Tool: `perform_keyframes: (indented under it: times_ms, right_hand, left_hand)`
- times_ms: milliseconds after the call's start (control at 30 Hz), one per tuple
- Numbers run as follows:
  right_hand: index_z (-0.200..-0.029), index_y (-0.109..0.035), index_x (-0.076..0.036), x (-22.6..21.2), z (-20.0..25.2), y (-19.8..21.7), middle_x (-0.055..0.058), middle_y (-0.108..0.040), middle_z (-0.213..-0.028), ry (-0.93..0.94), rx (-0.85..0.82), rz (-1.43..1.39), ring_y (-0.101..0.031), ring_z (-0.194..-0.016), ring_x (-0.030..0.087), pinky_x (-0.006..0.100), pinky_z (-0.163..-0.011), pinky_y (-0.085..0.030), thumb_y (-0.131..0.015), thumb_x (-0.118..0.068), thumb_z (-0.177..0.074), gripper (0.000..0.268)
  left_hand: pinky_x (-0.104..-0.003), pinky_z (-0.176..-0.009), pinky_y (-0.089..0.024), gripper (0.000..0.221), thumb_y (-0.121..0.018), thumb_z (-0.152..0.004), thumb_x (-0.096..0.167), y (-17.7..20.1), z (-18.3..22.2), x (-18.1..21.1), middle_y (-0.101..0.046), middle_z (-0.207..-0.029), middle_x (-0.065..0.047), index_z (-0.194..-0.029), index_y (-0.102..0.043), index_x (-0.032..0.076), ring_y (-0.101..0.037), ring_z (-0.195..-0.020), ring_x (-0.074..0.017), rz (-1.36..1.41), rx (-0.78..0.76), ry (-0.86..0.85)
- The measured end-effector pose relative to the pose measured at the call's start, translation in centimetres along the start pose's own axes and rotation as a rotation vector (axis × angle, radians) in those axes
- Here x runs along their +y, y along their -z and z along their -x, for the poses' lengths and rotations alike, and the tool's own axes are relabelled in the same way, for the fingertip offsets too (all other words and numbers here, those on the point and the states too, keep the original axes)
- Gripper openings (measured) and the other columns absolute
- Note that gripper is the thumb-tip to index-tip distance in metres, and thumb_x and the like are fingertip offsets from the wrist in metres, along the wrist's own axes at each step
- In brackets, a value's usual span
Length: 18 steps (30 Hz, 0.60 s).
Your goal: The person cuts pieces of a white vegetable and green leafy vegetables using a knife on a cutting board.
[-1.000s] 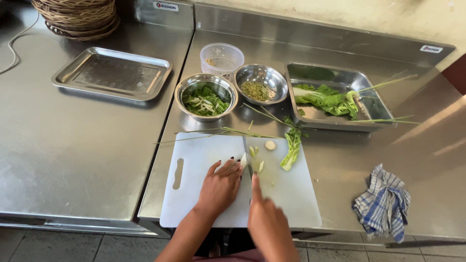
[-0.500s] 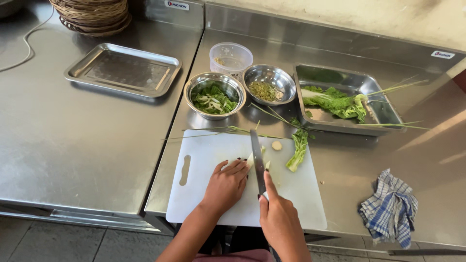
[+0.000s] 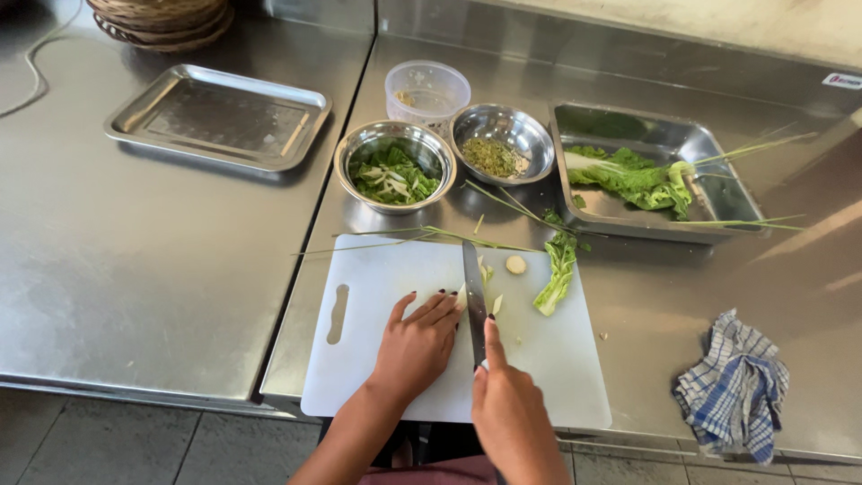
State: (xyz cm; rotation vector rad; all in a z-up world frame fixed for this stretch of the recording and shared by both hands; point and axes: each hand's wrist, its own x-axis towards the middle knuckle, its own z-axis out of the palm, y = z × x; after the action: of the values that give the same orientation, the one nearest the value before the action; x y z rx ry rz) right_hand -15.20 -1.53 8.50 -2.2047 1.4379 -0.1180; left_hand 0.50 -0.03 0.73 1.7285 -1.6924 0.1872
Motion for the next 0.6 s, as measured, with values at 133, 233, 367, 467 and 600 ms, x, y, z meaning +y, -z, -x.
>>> perform_keyframes:
  times_ms: [133,233,367,467,600]
  right_hand:
    - [-0.164,-0.02,-0.015,-0.7,0.2,-1.5,0.026,-0.071,-0.084,-0.006,0.037,0.082,-0.07,-0.076,0.048,0.057,-0.071,-0.057,-0.053,-0.02,-0.095,0.076]
    - [-0.165,-0.015,-0.015,-0.7,0.0,-1.3,0.025,-0.071,-0.083,-0.04,-0.018,0.101,-0.071,-0.076,0.047,0.055,-0.069,-0.058,-0.052,-0.019,-0.096,0.079]
    - [-0.166,-0.016,-0.012,-0.5,-0.6,-1.8,0.025,-0.071,-0.083,-0.003,0.015,0.145,-0.071,-0.076,0.047,0.055,-0.069,-0.057,-0.053,-0.016,-0.095,0.08]
    - [-0.16,-0.018,-0.008,-0.5,-2.6,-1.9,0.026,-0.07,-0.083,0.038,0.056,0.124,-0.071,-0.076,0.047,0.055,-0.067,-0.058,-0.054,-0.014,-0.093,0.076]
    - [-0.16,-0.02,-0.009,-1.5,-4.2,-1.6,0.027,-0.07,-0.084,0.048,0.086,0.156,-0.071,-0.079,0.048,0.055,-0.07,-0.057,-0.056,-0.011,-0.09,0.079]
  left_hand:
    - [-0.051,-0.111,-0.038,0.03,-0.063,-0.089,0.01,0.7,-0.1,0.3,-0.071,-0.128,-0.007,-0.118,-0.072,0.009,-0.063,-0.125,-0.0213,-0.079,0.071,0.022]
    - [-0.055,-0.111,-0.035,0.037,-0.064,-0.082,0.01,1.1,-0.4,0.4,-0.071,-0.127,-0.009,-0.118,-0.071,0.008,-0.061,-0.127,-0.0248,-0.105,0.058,0.033]
    - [-0.057,-0.113,-0.032,0.047,-0.065,-0.074,0.012,0.9,-0.5,0.3,-0.071,-0.128,-0.01,-0.12,-0.07,0.004,-0.058,-0.131,-0.0273,-0.135,-0.038,-0.016]
    - [-0.056,-0.115,-0.033,0.046,-0.064,-0.075,0.012,0.5,-0.2,0.1,-0.07,-0.129,-0.009,-0.12,-0.071,0.005,-0.059,-0.131,-0.0254,-0.161,-0.032,-0.032]
    - [-0.056,-0.115,-0.033,0.043,-0.063,-0.077,0.012,0.0,0.1,0.1,-0.07,-0.129,-0.009,-0.119,-0.072,0.007,-0.059,-0.13,-0.0246,-0.142,-0.011,0.005]
